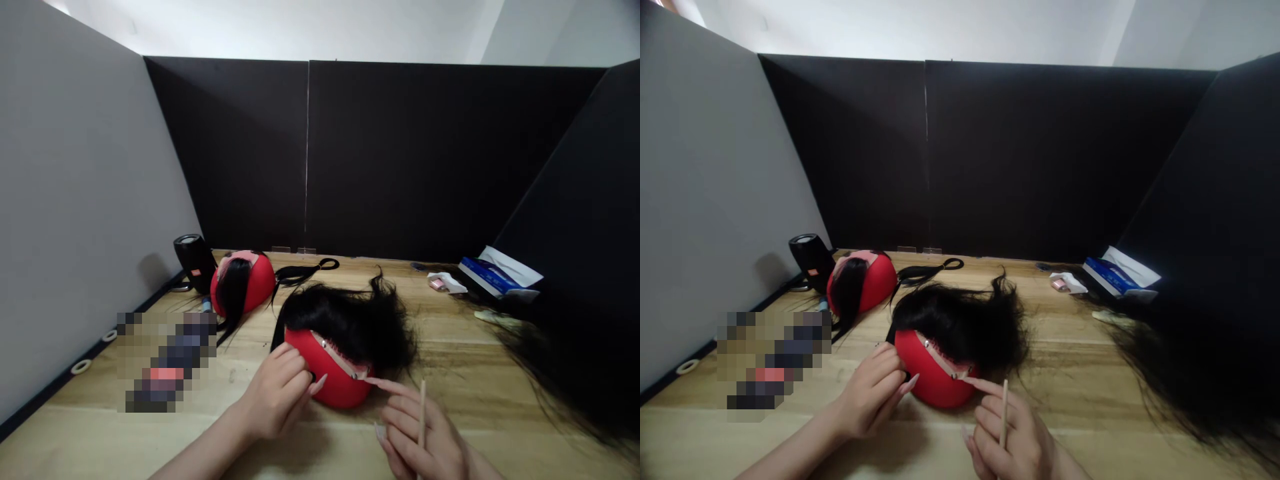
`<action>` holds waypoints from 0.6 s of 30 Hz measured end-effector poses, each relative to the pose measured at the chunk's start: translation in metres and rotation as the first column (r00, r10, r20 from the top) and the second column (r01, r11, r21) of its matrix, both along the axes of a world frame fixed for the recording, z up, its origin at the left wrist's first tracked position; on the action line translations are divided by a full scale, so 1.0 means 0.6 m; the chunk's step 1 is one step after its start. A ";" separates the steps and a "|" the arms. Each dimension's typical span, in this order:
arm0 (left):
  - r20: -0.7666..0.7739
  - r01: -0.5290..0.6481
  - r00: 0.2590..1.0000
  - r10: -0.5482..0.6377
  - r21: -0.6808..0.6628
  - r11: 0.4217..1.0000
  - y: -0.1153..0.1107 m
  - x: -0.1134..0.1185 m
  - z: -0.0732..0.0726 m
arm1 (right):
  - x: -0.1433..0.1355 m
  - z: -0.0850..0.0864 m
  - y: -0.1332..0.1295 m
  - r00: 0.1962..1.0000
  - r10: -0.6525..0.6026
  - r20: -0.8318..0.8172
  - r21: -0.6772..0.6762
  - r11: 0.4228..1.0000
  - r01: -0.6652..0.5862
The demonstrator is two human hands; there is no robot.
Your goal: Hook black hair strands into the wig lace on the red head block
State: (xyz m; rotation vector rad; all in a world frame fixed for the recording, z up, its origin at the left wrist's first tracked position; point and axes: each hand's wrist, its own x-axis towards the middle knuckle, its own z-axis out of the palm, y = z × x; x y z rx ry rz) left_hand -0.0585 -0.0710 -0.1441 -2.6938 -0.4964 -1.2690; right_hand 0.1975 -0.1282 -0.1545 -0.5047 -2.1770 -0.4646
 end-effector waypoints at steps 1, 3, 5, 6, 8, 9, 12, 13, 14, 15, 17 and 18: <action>0.004 -0.002 1.000 0.002 0.002 1.000 0.000 0.000 0.000 | -0.004 0.002 0.001 0.999 0.034 -0.002 -0.021 0.999 -0.034; 0.008 -0.007 1.000 0.007 0.002 1.000 0.000 0.000 0.002 | -0.009 0.002 0.004 0.997 0.071 0.011 -0.034 0.997 -0.071; 0.005 -0.012 1.000 0.012 0.001 1.000 0.000 0.000 0.003 | -0.011 -0.001 0.008 0.997 0.069 0.026 -0.032 0.997 -0.068; 0.003 -0.013 1.000 0.013 0.002 1.000 0.000 0.000 0.003 | -0.010 -0.004 0.010 0.997 0.061 0.044 -0.036 0.998 -0.060; -0.002 -0.016 1.000 0.016 0.007 1.000 0.000 0.000 0.003 | -0.008 -0.009 0.012 0.996 0.050 0.069 -0.035 0.998 -0.048; -0.004 -0.016 1.000 0.016 0.009 1.000 0.000 0.000 0.003 | -0.007 -0.012 0.013 0.996 0.051 0.075 -0.030 0.998 -0.048; -0.014 -0.023 1.000 0.023 0.005 1.000 0.001 0.000 -0.001 | -0.006 -0.015 0.014 0.995 0.062 0.075 -0.021 0.998 -0.060; -0.017 -0.025 1.000 0.025 0.003 1.000 0.001 0.000 -0.002 | -0.007 -0.015 0.014 0.996 0.062 0.070 -0.019 0.998 -0.061; -0.022 -0.026 0.999 0.026 -0.001 1.000 0.002 0.000 -0.003 | -0.008 -0.015 0.014 0.996 0.063 0.061 -0.017 0.998 -0.062; -0.026 -0.026 0.999 0.026 -0.005 1.000 0.002 0.000 -0.005 | -0.010 -0.014 0.014 0.997 0.062 0.049 -0.018 0.998 -0.062; -0.034 -0.026 0.999 0.026 -0.014 1.000 0.002 -0.001 -0.006 | -0.013 -0.013 0.015 0.998 0.062 0.030 -0.026 0.998 -0.061; -0.035 -0.026 0.999 0.026 -0.016 1.000 0.002 -0.001 -0.007 | -0.015 -0.014 0.015 0.998 0.064 0.025 -0.027 0.998 -0.063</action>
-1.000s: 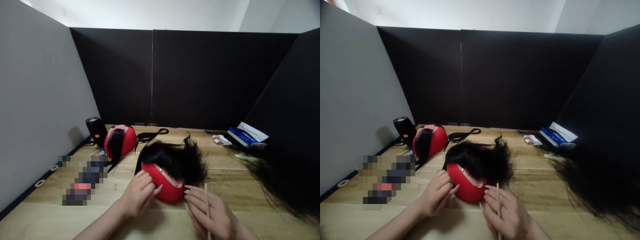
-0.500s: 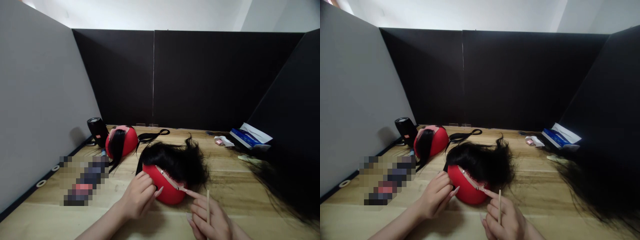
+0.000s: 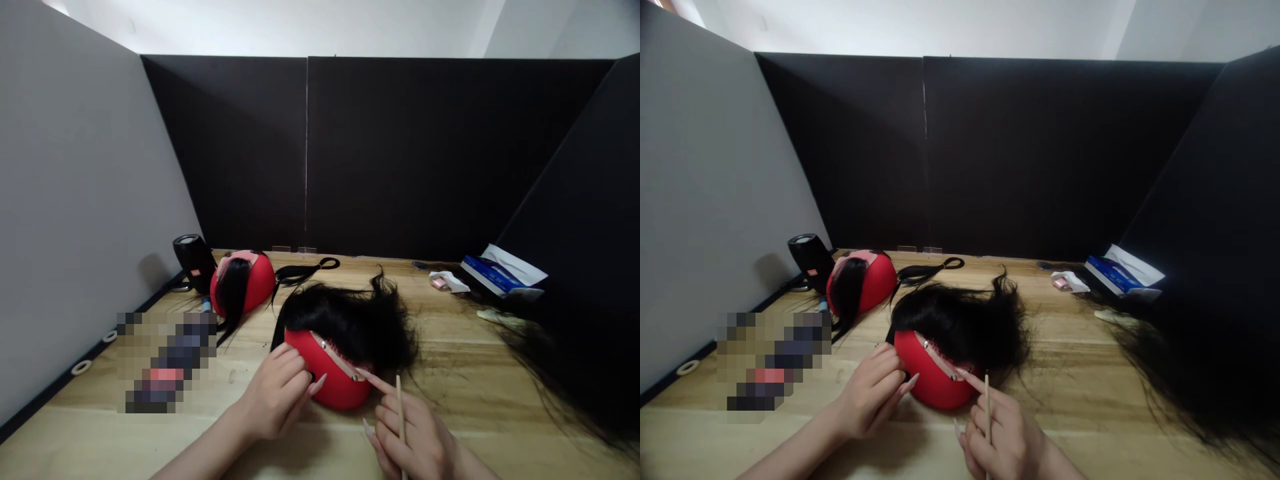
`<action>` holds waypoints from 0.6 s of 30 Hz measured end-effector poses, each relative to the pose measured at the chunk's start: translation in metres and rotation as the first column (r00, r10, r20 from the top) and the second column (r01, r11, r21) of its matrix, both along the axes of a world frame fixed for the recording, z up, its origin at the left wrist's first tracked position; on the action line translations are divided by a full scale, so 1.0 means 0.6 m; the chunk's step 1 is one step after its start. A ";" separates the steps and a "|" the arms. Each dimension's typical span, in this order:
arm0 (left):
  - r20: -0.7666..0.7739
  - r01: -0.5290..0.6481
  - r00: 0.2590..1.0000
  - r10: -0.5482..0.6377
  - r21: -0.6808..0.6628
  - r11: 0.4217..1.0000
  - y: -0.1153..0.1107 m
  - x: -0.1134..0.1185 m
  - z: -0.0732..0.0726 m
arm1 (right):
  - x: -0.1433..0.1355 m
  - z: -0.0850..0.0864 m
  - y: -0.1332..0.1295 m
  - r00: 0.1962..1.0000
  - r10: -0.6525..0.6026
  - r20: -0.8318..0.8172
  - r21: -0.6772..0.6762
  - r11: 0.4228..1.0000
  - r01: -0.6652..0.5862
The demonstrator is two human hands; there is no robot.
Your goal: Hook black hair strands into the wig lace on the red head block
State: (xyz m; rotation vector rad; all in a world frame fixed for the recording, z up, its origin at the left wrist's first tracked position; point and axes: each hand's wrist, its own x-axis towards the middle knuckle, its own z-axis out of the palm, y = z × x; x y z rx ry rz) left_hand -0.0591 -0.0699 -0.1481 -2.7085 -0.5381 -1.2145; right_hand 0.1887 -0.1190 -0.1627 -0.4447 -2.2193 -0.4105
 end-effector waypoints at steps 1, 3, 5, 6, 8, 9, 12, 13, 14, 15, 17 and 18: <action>0.000 0.000 1.000 0.000 0.000 1.000 0.000 0.000 0.000 | -0.001 -0.001 0.001 1.000 0.003 0.000 0.000 1.000 -0.003; 0.005 0.000 1.000 0.000 0.003 1.000 -0.001 0.000 0.001 | -0.004 -0.002 0.002 1.000 0.008 0.008 0.008 1.000 -0.008; 0.009 0.003 1.000 -0.003 0.012 1.000 -0.002 0.000 0.003 | -0.006 -0.004 0.004 1.000 0.005 0.018 0.013 1.000 -0.005; 0.009 0.003 1.000 -0.003 0.014 1.000 -0.002 0.000 0.004 | -0.007 -0.005 0.005 1.000 0.004 0.020 0.012 1.000 -0.004; 0.006 0.007 1.000 -0.007 0.014 1.000 -0.002 0.000 0.004 | -0.009 -0.006 0.007 1.000 0.002 0.008 0.015 1.000 -0.002; 0.003 0.009 1.000 -0.009 0.011 1.000 -0.002 0.000 0.004 | -0.009 -0.007 0.008 1.000 0.002 0.003 0.016 1.000 -0.002; -0.002 0.010 1.000 -0.010 0.000 1.000 0.000 0.000 0.002 | -0.010 -0.011 0.011 1.000 -0.001 0.025 0.014 1.000 0.000; -0.002 0.011 1.000 -0.011 -0.003 1.000 0.000 0.000 0.001 | -0.010 -0.012 0.012 0.999 -0.002 0.033 0.016 1.000 0.001; 0.000 0.011 1.000 -0.011 -0.005 1.000 0.000 0.000 0.002 | -0.010 -0.012 0.013 0.999 -0.002 0.039 0.018 1.000 0.002; 0.003 0.014 1.000 -0.014 -0.003 1.000 0.000 0.000 0.002 | -0.011 -0.013 0.013 0.999 -0.006 0.040 0.019 1.000 0.005; 0.009 0.017 1.000 -0.017 0.003 1.000 -0.001 0.000 0.005 | -0.011 -0.012 0.014 0.999 -0.006 0.033 0.022 1.000 0.005; 0.011 0.017 1.000 -0.017 0.006 1.000 -0.001 0.001 0.006 | -0.012 -0.011 0.014 0.999 -0.001 0.032 0.022 1.000 0.000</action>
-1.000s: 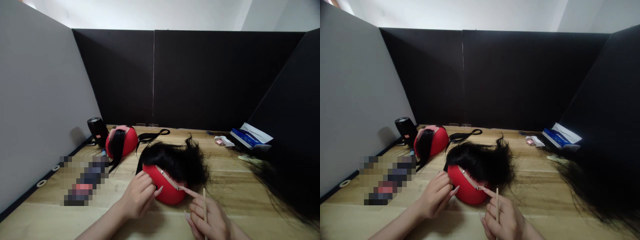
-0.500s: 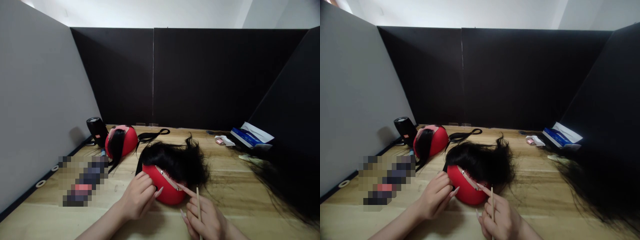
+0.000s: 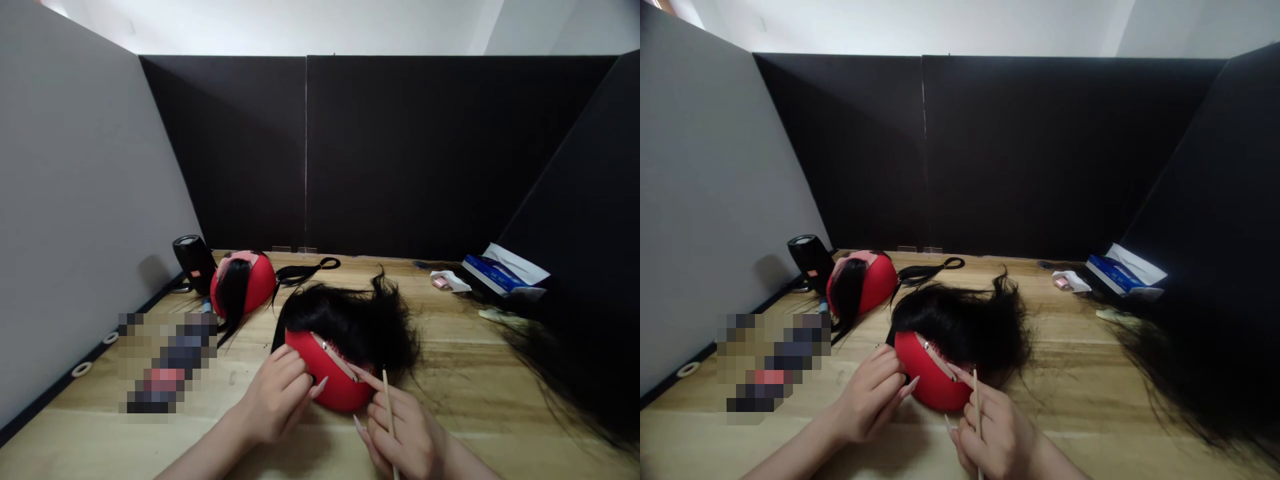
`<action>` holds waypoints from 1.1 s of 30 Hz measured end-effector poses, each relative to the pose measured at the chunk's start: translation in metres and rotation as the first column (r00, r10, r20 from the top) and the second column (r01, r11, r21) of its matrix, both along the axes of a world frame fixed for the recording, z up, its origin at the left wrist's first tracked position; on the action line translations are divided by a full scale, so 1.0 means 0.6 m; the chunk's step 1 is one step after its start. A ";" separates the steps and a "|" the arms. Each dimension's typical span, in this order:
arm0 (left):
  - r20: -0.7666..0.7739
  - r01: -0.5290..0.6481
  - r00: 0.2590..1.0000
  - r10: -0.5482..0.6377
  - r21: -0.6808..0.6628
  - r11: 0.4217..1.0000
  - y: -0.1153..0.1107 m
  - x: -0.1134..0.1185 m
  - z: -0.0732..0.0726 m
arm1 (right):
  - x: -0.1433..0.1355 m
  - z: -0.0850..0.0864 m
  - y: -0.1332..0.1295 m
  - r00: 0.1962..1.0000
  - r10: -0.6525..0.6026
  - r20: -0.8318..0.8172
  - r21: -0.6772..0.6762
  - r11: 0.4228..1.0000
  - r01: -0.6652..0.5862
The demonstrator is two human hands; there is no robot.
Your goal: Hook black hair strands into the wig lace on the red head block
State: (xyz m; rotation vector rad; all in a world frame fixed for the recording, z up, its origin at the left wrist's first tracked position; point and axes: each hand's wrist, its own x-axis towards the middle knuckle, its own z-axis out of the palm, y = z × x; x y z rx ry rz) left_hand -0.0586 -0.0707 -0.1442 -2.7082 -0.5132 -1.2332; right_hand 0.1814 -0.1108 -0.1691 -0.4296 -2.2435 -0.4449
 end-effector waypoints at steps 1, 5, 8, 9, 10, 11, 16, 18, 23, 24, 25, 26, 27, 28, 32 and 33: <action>0.001 -0.002 1.000 0.002 0.002 1.000 0.000 0.000 0.001 | -0.001 0.001 0.000 1.000 0.003 0.004 -0.004 1.000 -0.003; 0.002 -0.006 1.000 0.006 0.008 1.000 -0.001 0.001 0.004 | -0.007 0.005 0.002 1.000 -0.001 0.004 -0.013 1.000 0.001; 0.002 -0.009 1.000 0.008 0.009 1.000 -0.002 0.002 0.005 | -0.012 0.004 0.005 1.000 -0.007 -0.009 -0.006 1.000 0.007; 0.002 -0.009 1.000 0.009 0.008 1.000 -0.002 0.001 0.006 | -0.013 0.004 0.006 1.000 -0.005 -0.005 -0.008 1.000 0.005; 0.002 -0.008 1.000 0.008 0.008 1.000 -0.003 0.001 0.007 | -0.013 0.003 0.007 1.000 0.000 0.001 -0.009 1.000 0.000; 0.001 -0.007 1.000 0.007 0.007 1.000 -0.003 0.001 0.007 | -0.014 0.003 0.009 1.000 0.006 0.007 -0.011 1.000 -0.006; -0.005 0.005 1.000 -0.005 -0.001 1.000 -0.003 -0.001 0.005 | -0.018 0.007 0.017 0.999 0.045 0.027 0.002 0.999 -0.045; -0.006 0.007 1.000 -0.007 -0.006 1.000 -0.004 -0.001 0.003 | -0.022 0.009 0.021 0.997 0.064 0.034 0.006 0.998 -0.065; 0.004 0.005 1.000 -0.005 0.002 1.000 -0.004 -0.001 0.006 | -0.031 0.007 0.029 0.995 0.100 0.012 0.004 0.995 -0.100; 0.004 0.004 1.000 -0.004 0.007 1.000 -0.004 -0.001 0.006 | -0.033 0.005 0.028 0.993 0.113 0.014 0.003 0.994 -0.113; 0.004 0.002 1.000 -0.002 0.011 1.000 -0.004 -0.001 0.007 | -0.034 0.001 0.027 0.992 0.125 0.022 0.001 0.992 -0.125; 0.005 0.002 1.000 -0.002 0.014 1.000 -0.003 0.000 0.007 | -0.034 -0.002 0.025 0.991 0.131 0.032 -0.002 0.991 -0.131; 0.006 0.002 1.000 -0.002 0.014 1.000 -0.003 0.000 0.007 | -0.035 -0.006 0.023 0.989 0.136 0.049 -0.004 0.991 -0.136; 0.006 0.002 1.000 -0.002 0.015 1.000 -0.003 0.000 0.007 | -0.036 -0.011 0.020 0.988 0.135 0.070 -0.008 0.991 -0.135; 0.008 0.006 1.000 -0.006 0.019 1.000 -0.004 0.001 0.006 | -0.037 -0.034 0.004 0.983 0.139 0.120 -0.025 0.990 -0.137; 0.008 0.005 1.000 -0.005 0.019 1.000 -0.004 0.001 0.006 | -0.036 -0.040 -0.002 0.983 0.132 0.125 -0.035 0.991 -0.129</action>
